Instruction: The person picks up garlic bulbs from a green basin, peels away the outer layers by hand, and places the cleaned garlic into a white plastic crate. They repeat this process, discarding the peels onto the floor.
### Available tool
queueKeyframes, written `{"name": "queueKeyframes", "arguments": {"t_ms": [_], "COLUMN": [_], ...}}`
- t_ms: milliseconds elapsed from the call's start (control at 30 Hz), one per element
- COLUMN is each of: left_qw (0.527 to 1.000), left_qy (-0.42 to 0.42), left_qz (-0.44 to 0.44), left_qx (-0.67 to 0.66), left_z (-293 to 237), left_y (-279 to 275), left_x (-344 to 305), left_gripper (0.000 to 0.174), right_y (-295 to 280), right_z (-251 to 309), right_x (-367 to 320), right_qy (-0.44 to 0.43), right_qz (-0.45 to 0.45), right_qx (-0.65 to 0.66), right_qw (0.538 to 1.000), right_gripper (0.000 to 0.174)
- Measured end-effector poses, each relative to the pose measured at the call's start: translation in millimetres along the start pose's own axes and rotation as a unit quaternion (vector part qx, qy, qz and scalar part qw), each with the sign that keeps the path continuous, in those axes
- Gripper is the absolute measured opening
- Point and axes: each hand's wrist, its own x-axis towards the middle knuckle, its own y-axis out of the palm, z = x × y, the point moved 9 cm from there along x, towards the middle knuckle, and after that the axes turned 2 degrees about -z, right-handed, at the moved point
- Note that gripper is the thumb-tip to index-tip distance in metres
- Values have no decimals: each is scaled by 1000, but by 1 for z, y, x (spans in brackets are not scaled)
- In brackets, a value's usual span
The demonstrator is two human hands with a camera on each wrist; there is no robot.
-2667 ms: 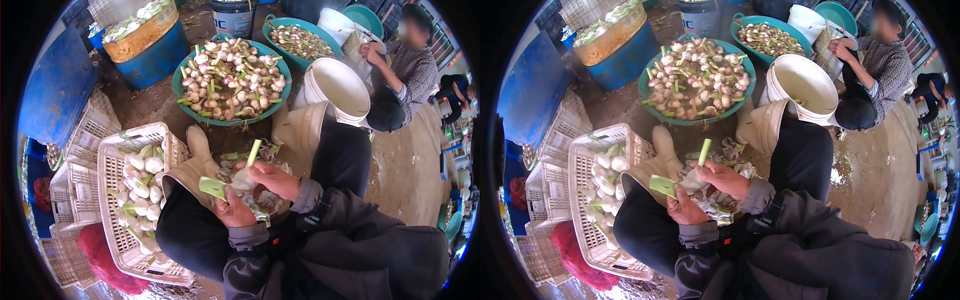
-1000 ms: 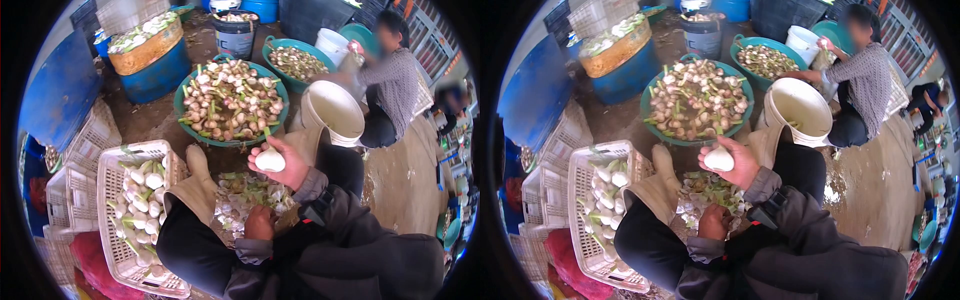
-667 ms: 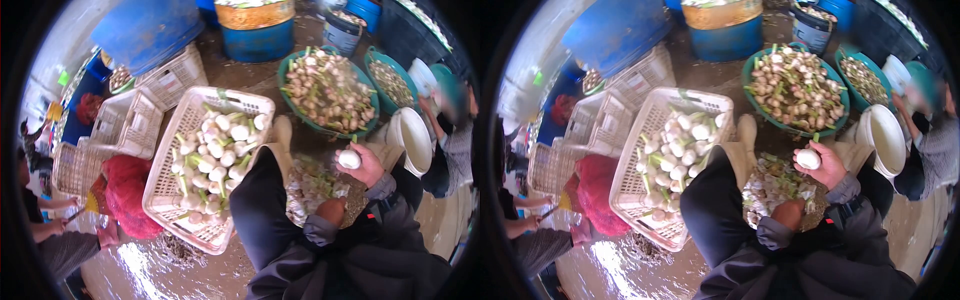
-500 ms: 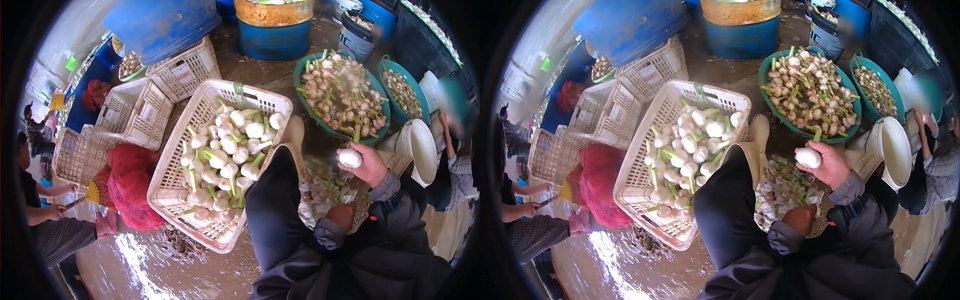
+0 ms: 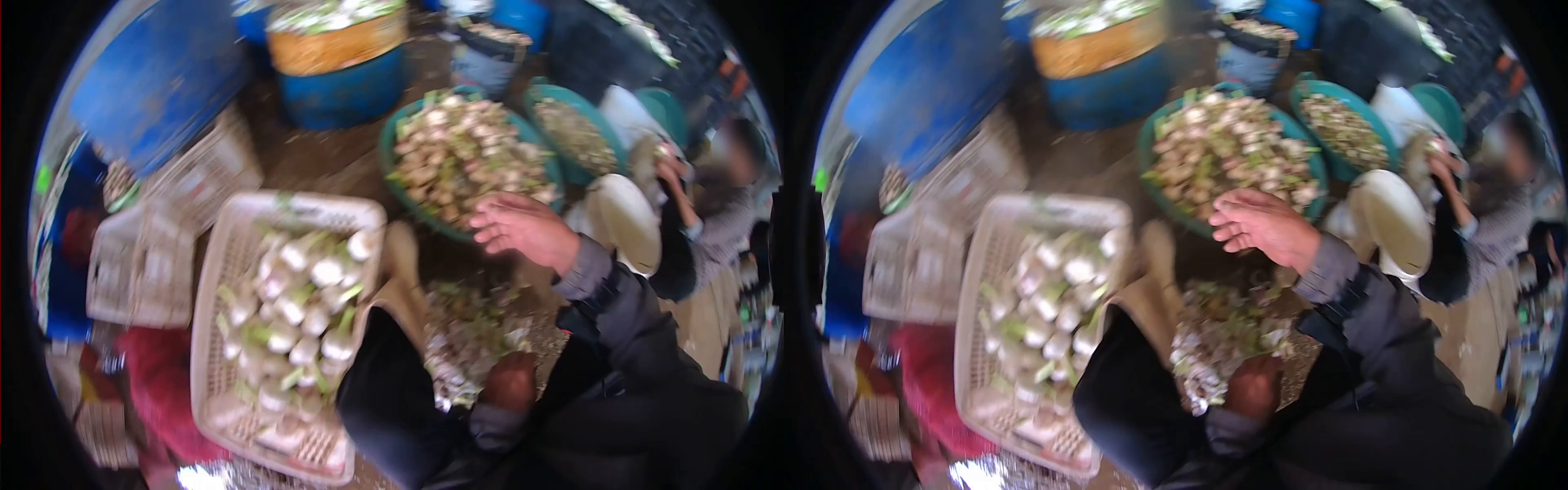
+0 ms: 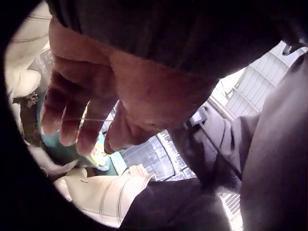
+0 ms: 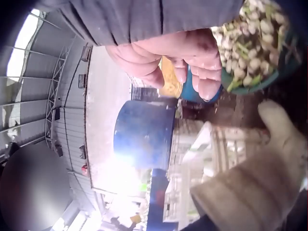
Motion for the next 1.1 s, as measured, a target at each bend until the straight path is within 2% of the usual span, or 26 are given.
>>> {"name": "queueKeyframes", "arguments": {"t_ms": [33,133,167,233,333,433,467,500,533,600,667,733,767,800,933,1000,1067,1100], "left_qw": [1000,998,998,999,998,998,998,997,997,995,995,988,992,990,983,979,976,975], "left_qy": [16,49,59,5,-27,-4,11,-10,-9,-58,-61,-109,-74,-82,-115,-132,-150,-148], "left_qz": [11,-42,-34,-30,-30,-23,-17,-3,0,3,-4,27,12,9,-10,-14,-13,-23], "left_qx": [10,-5,-10,-44,-57,-55,-68,-78,-77,-81,-85,-102,-106,-115,-146,-154,-156,-161], "left_z": [-8,-24,-29,-22,-12,-19,-25,-23,-18,3,12,27,21,22,37,42,44,45], "left_y": [-4,-25,-27,-31,-24,-20,-21,-19,-14,0,6,16,13,12,10,13,14,13], "left_x": [3,7,10,16,21,27,30,34,36,32,32,34,40,45,49,48,44,44], "left_gripper": [12,17,17,19,19,17,17,16,16,16,16,15,13,13,14,14,15,15], "right_y": [-24,-98,-123,-169,-210,-236,-236,-237,-239,-244,-237,-231,-225,-218,-188,-173,-150,-142], "right_z": [11,42,50,58,57,34,29,24,16,6,-2,-8,-11,-15,-18,-18,-14,-15], "right_x": [2,10,15,25,40,71,81,90,103,135,151,167,175,184,205,215,223,224], "right_qy": [-11,-40,-47,-52,-45,-47,-44,-43,-29,-119,-110,-102,-105,-109,-121,-111,-191,-205], "right_qz": [-25,-90,-110,-161,-196,-203,-192,-201,-186,-156,-148,-134,-125,-114,-73,-79,-41,-42], "right_qx": [-7,-39,-53,-77,-147,-179,-203,-230,-264,-409,-439,-467,-503,-537,-532,-544,-484,-497], "right_qw": [1000,994,991,983,968,962,959,951,946,891,879,868,849,828,835,828,853,842], "right_gripper": [22,23,24,25,25,22,21,17,22,28,30,33,32,32,31,30,29,30]}}
